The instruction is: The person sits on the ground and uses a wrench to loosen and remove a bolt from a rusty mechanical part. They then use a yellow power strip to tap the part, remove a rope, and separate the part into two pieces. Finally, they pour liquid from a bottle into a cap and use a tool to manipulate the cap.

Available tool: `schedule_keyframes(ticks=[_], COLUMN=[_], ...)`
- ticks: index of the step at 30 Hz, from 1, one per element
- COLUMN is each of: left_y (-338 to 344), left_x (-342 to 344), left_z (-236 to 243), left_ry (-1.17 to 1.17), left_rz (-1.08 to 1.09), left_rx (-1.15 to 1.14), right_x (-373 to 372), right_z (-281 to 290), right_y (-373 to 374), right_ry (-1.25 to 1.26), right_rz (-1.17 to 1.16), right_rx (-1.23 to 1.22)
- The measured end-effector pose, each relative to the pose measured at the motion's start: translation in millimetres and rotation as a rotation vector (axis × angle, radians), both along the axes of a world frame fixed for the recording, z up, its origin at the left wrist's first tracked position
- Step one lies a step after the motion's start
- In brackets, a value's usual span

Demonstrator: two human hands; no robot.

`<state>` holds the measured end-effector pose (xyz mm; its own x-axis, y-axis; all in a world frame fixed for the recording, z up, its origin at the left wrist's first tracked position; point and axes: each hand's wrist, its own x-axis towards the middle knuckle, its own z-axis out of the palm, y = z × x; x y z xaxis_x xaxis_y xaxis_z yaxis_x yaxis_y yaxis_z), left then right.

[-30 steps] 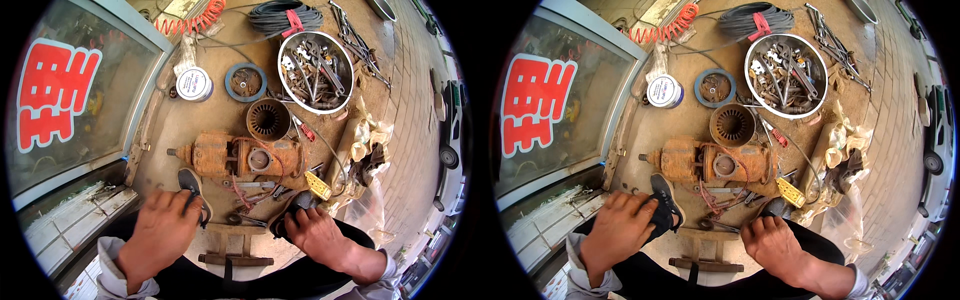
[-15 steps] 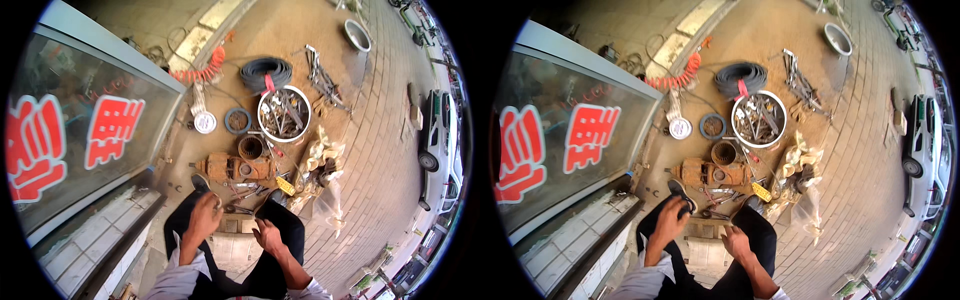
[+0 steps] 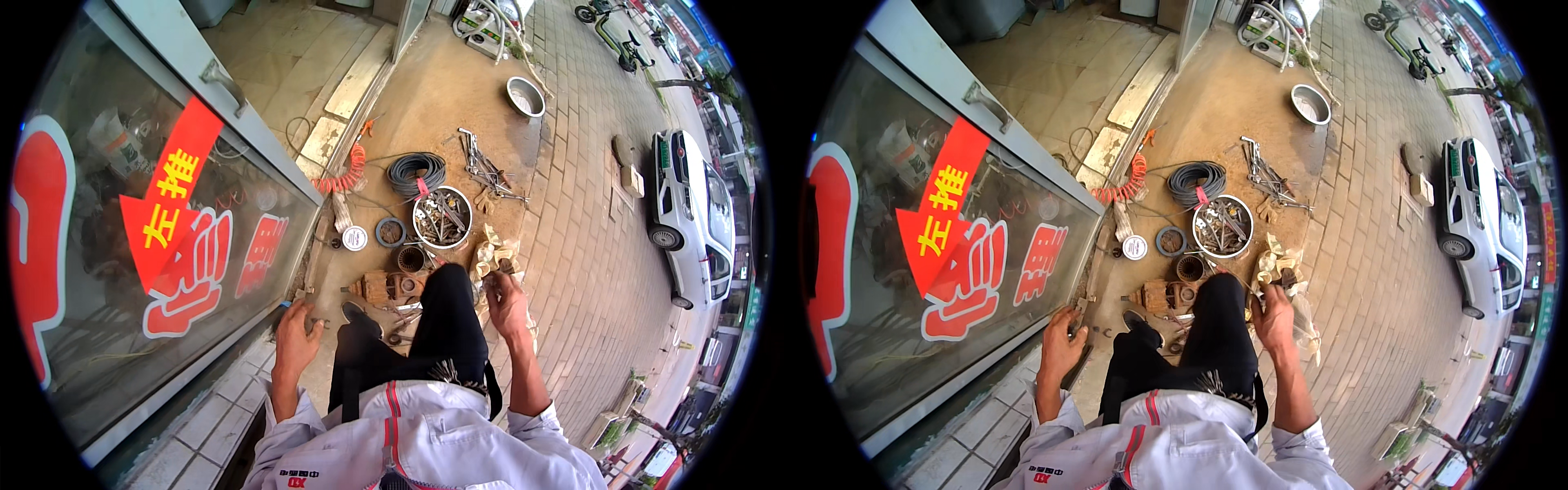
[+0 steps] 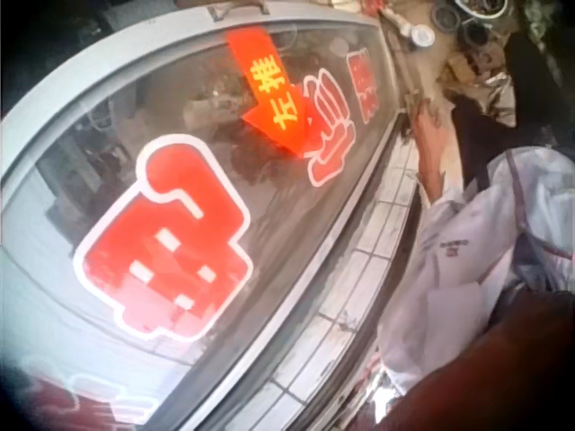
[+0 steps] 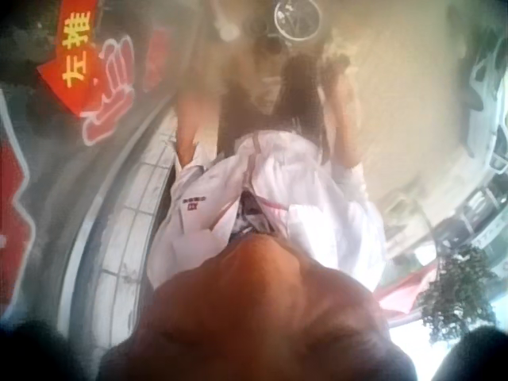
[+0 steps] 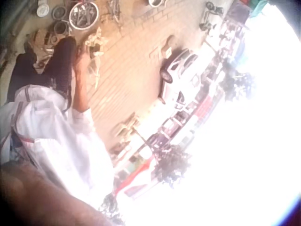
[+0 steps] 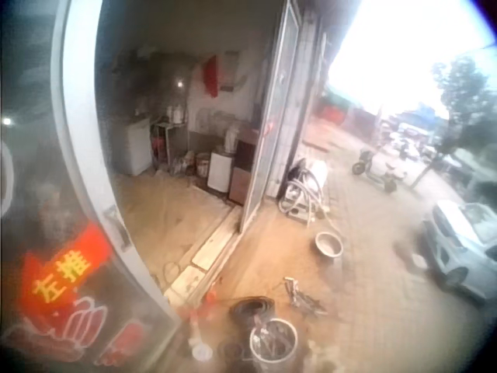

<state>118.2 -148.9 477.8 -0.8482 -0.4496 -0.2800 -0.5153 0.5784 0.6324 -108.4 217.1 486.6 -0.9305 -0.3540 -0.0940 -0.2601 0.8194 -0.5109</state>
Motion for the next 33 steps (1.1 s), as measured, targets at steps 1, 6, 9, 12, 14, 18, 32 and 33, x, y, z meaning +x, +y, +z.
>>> schedule_keyframes(ticks=[1, 6, 9, 12, 14, 18, 32, 33], left_y=[-7.1, -26.0, -38.8, -64.6, -87.9, -144.9, -277.7, -280.9], left_x=[-4.4, -55.1, -109.3, -178.8, -240.1, -356.0, -420.9, -417.1], left_z=[6.3, 18.1, 33.6, 41.0, 55.0, 37.5, -30.0, -36.1], left_ry=[0.02, 0.027, 0.046, 0.068, 0.065, 0.06, -0.011, -0.052], left_rz=[0.006, -0.058, -0.163, -0.218, -0.22, -0.188, 0.764, 0.788], left_rx=[-0.009, 0.056, 0.068, 0.059, 0.06, 0.011, 0.233, 0.295], right_x=[-2.6, -12.0, -18.1, -33.7, -59.1, -156.4, -544.8, -560.5], right_z=[2.8, -5.2, -32.2, -79.6, -114.9, -153.1, -57.0, -46.4], right_y=[3.1, 18.2, 25.9, 30.7, 22.7, -33.9, -289.4, -320.4], right_ry=[-0.028, -0.04, -0.093, -0.221, -0.304, -0.377, -0.296, -0.328], right_rz=[-0.043, -0.095, -0.105, -0.183, -0.173, -0.151, 0.352, 0.36], right_rx=[-0.041, 0.001, 0.062, 0.095, 0.121, 0.153, 0.184, 0.154])
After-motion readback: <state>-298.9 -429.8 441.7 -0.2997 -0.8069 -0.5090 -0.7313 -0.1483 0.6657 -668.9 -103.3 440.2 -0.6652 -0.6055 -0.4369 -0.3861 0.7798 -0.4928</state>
